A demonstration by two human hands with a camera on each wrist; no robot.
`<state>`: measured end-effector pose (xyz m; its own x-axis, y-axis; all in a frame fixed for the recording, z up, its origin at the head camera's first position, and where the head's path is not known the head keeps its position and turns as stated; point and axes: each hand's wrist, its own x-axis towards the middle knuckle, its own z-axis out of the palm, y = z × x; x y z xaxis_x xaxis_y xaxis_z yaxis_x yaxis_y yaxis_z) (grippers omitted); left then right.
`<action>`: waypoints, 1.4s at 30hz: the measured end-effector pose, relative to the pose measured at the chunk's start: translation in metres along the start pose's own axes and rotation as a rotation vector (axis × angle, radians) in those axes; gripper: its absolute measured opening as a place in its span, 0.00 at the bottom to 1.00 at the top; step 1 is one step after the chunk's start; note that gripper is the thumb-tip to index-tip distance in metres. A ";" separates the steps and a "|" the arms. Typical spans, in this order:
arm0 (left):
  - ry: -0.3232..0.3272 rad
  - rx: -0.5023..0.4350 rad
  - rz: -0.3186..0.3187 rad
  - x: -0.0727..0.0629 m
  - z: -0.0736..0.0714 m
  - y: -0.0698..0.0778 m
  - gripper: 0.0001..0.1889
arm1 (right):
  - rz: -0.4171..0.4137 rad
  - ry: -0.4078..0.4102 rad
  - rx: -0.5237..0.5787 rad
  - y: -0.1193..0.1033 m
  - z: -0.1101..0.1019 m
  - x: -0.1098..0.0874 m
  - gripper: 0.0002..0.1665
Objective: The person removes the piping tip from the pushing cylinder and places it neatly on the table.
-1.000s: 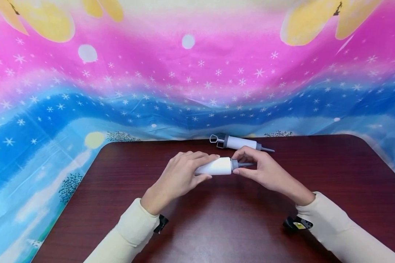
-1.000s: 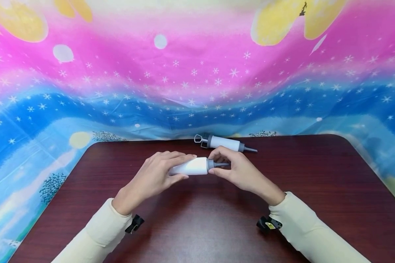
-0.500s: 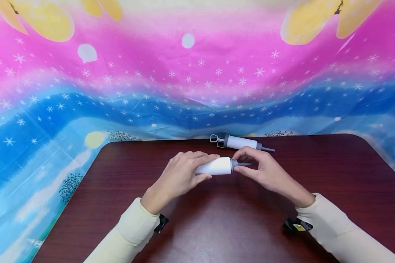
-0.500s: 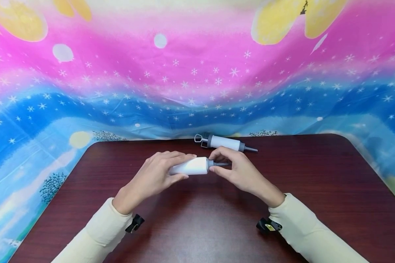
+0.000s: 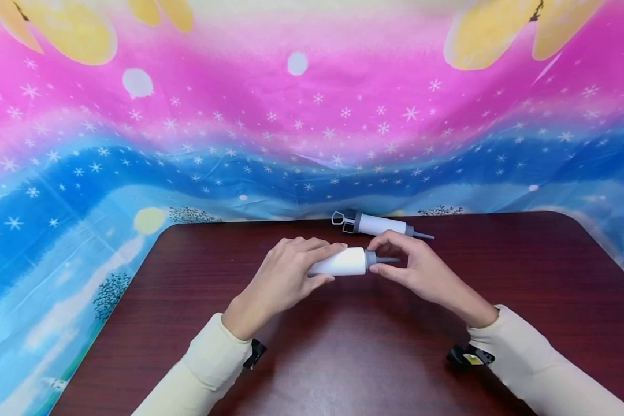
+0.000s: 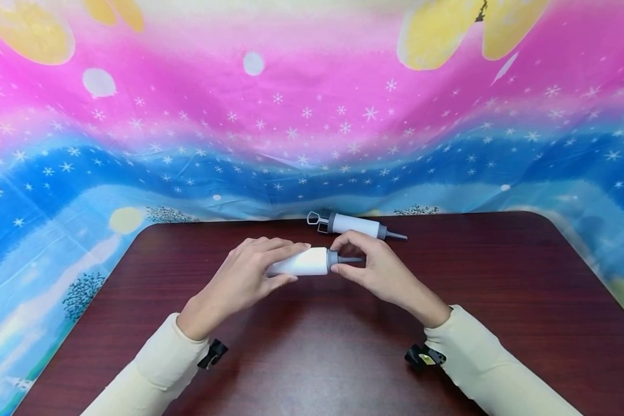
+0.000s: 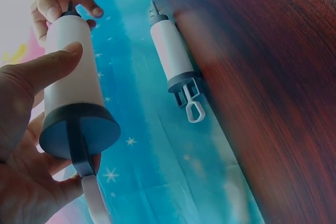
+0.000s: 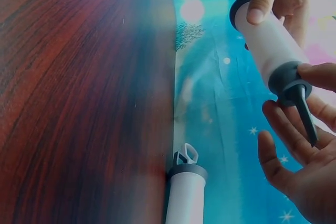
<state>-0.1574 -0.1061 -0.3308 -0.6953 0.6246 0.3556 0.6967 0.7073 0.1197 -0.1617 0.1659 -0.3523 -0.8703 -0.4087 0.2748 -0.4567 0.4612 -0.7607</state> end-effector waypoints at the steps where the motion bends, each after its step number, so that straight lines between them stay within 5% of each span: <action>1: 0.002 -0.002 -0.003 0.000 0.000 0.000 0.30 | 0.013 -0.007 0.000 0.000 0.000 0.000 0.16; 11: 0.025 -0.007 -0.002 -0.002 0.001 -0.001 0.30 | 0.061 -0.040 0.008 0.003 0.001 0.000 0.20; 32: 0.025 0.037 0.012 -0.003 0.009 -0.002 0.29 | -0.030 0.030 0.047 0.004 0.002 0.000 0.10; 42: 0.032 0.047 0.019 -0.003 0.008 -0.002 0.29 | 0.067 -0.027 0.035 0.005 0.000 0.000 0.17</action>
<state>-0.1581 -0.1072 -0.3394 -0.6758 0.6274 0.3869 0.6997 0.7110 0.0692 -0.1636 0.1678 -0.3561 -0.8932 -0.3994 0.2066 -0.3904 0.4609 -0.7970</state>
